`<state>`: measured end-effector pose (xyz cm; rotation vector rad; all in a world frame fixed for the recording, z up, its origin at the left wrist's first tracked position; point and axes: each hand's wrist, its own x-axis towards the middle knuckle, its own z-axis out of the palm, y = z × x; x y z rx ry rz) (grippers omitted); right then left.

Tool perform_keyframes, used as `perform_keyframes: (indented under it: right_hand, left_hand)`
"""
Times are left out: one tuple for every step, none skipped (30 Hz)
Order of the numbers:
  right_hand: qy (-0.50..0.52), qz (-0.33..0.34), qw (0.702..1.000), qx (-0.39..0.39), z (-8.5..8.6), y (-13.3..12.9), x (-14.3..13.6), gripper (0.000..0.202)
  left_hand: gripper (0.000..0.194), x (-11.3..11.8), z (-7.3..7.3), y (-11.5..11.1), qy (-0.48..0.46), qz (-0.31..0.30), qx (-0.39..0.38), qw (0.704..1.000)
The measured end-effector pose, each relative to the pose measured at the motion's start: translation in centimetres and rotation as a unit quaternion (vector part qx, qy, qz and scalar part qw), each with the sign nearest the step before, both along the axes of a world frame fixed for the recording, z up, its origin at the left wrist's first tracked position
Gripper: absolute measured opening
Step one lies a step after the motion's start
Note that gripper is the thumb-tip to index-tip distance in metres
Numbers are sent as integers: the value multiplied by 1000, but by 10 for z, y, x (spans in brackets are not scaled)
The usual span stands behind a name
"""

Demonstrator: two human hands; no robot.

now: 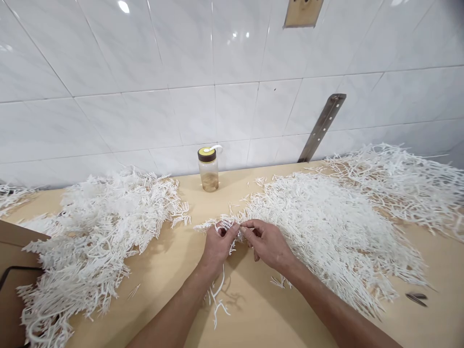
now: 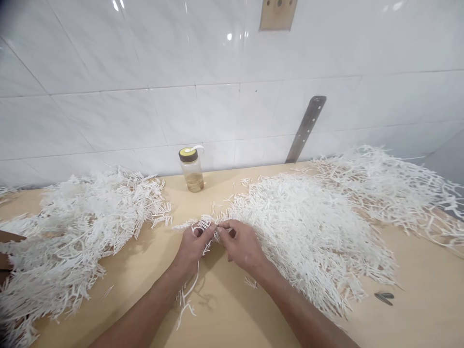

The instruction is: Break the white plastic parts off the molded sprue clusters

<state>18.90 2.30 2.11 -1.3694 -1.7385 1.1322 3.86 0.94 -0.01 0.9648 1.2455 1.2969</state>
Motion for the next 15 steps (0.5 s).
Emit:
perform_keyframes:
  right_hand:
    - [3, -2, 1000, -6, 0, 0, -1, 28]
    - [6, -7, 1000, -12, 0, 0, -2, 27]
    - [7, -12, 1000, -17, -1, 0, -3, 26]
    - [6, -17, 1000, -22, -1, 0, -3, 26]
    - [3, -21, 999, -25, -2, 0, -4, 25]
    - [-1, -25, 999, -26, -3, 0, -4, 24]
    - [-6, -28, 999, -26, -3, 0, -4, 24]
    - [-12, -31, 999, -25, -4, 0, -4, 24]
    - [-20, -33, 999, -21, -5, 0, -4, 24]
    - [-28, -35, 999, -14, -6, 0, -4, 24]
    - [-39, -38, 999, -2, -7, -1, -4, 24]
    - [-51, -40, 998, 11, -8, -1, -4, 24]
    - [-66, -42, 997, 27, -9, -1, -5, 23]
    - [-80, -45, 995, 44, -11, -1, -5, 23]
    - [-93, -45, 993, 62, -12, -2, -5, 23]
  left_hand:
    - [41, 0, -2, 0, 6, -3, 6, 1000]
    - [40, 0, -4, 1, 12, -3, 10, 1000]
    - [39, 0, -6, 1, 19, -2, 15, 1000]
    - [38, 0, -8, 2, 27, -1, 20, 999]
    - [37, 1, -9, 2, 36, -2, 26, 999]
    - [36, 1, -11, 2, 42, -3, 33, 999]
    - [35, 1, -12, 2, 46, -5, 39, 998]
    - [35, 1, -13, 2, 50, -6, 43, 998]
    - [35, 2, -13, 2, 53, -4, 46, 998]
    - [35, 2, -14, 1, 57, 1, 48, 997]
    - [35, 2, -13, 1, 66, 8, 49, 997]
    - [34, 2, -12, 0, 77, 15, 50, 996]
    - [34, 3, -11, -1, 90, 24, 54, 994]
    - [34, 3, -9, -2, 104, 34, 58, 992]
    - [34, 3, -7, -3, 119, 42, 62, 990]
